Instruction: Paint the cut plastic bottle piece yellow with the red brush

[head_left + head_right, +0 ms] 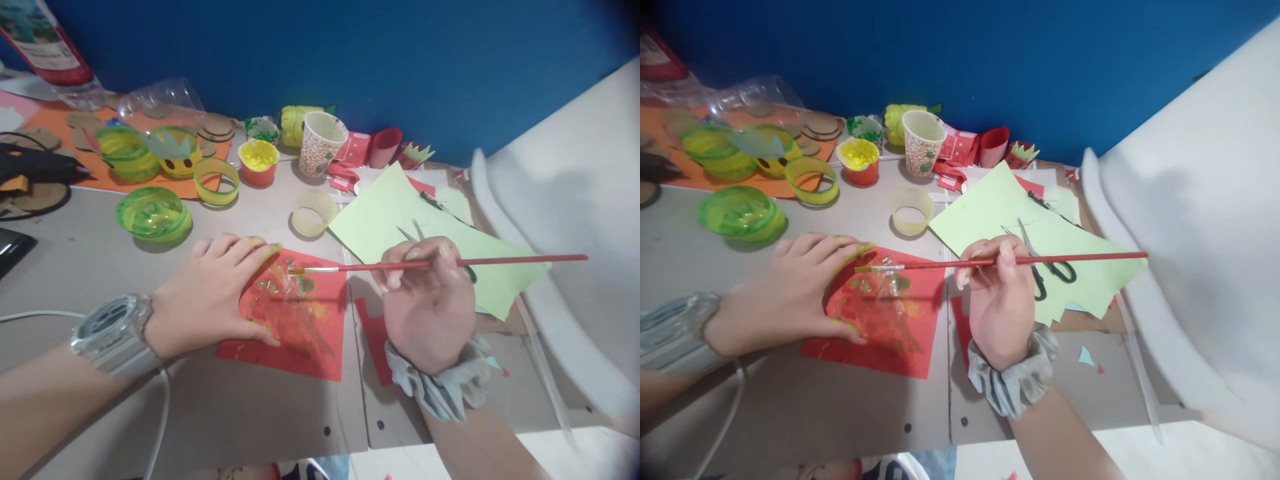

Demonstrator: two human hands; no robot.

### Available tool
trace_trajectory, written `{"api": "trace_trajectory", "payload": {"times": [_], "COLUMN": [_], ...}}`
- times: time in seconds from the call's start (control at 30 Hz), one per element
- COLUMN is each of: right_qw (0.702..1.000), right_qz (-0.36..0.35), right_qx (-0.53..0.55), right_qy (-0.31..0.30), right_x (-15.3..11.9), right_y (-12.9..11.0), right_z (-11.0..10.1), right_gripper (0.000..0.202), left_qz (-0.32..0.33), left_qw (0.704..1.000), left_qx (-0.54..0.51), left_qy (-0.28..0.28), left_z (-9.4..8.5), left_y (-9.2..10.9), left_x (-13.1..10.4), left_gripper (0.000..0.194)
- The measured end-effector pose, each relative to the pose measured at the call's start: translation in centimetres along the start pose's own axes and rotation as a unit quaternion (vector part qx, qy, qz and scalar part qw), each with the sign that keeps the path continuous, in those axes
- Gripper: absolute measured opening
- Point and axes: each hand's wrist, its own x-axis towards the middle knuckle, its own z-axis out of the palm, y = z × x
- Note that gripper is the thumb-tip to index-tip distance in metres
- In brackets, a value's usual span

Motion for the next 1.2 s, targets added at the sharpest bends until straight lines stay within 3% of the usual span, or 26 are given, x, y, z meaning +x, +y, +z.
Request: {"api": "trace_trajectory", "payload": {"times": [0.47,0.57,0.67,0.77,0.83,1.0,1.1,1.2], "right_qw": [1.000,1.000,0.999,0.998,0.998,0.998,0.998,0.998], "right_qz": [0.007,0.000,-0.009,-0.010,-0.008,-0.005,-0.002,0.006], "right_qx": [-0.012,-0.022,-0.025,-0.023,-0.022,-0.025,-0.025,-0.021], "right_qy": [-0.006,0.005,0.031,0.051,0.059,0.066,0.064,0.061], "right_x": [-0.1,0.1,0.3,0.5,0.5,0.6,0.6,0.6], "right_y": [0.4,0.2,0.2,0.3,0.3,0.3,0.2,0.2], "right_z": [0.0,0.1,0.0,-0.2,-0.2,-0.3,-0.4,-0.3], "right_gripper": [0.025,0.025,0.025,0.023,0.023,0.025,0.027,0.025], "left_qz": [-0.043,-0.057,-0.040,0.012,0.014,-0.080,-0.049,-0.039], "left_qw": [0.998,0.991,0.971,0.911,0.846,0.625,0.561,0.529], "left_qx": [-0.042,-0.121,-0.213,-0.379,-0.509,-0.766,-0.815,-0.836], "left_qy": [-0.010,0.020,0.099,0.159,0.159,0.126,0.136,0.139], "left_z": [-0.6,-1.1,-1.0,0.0,0.8,1.2,0.3,-1.0], "left_y": [0.6,0.6,0.3,0.0,-0.1,-0.2,-0.2,-0.1], "left_x": [0.3,0.2,0.0,-0.3,-0.3,-0.1,0.1,0.2], "left_gripper": [0.119,0.102,0.078,0.063,0.063,0.088,0.095,0.097]}}
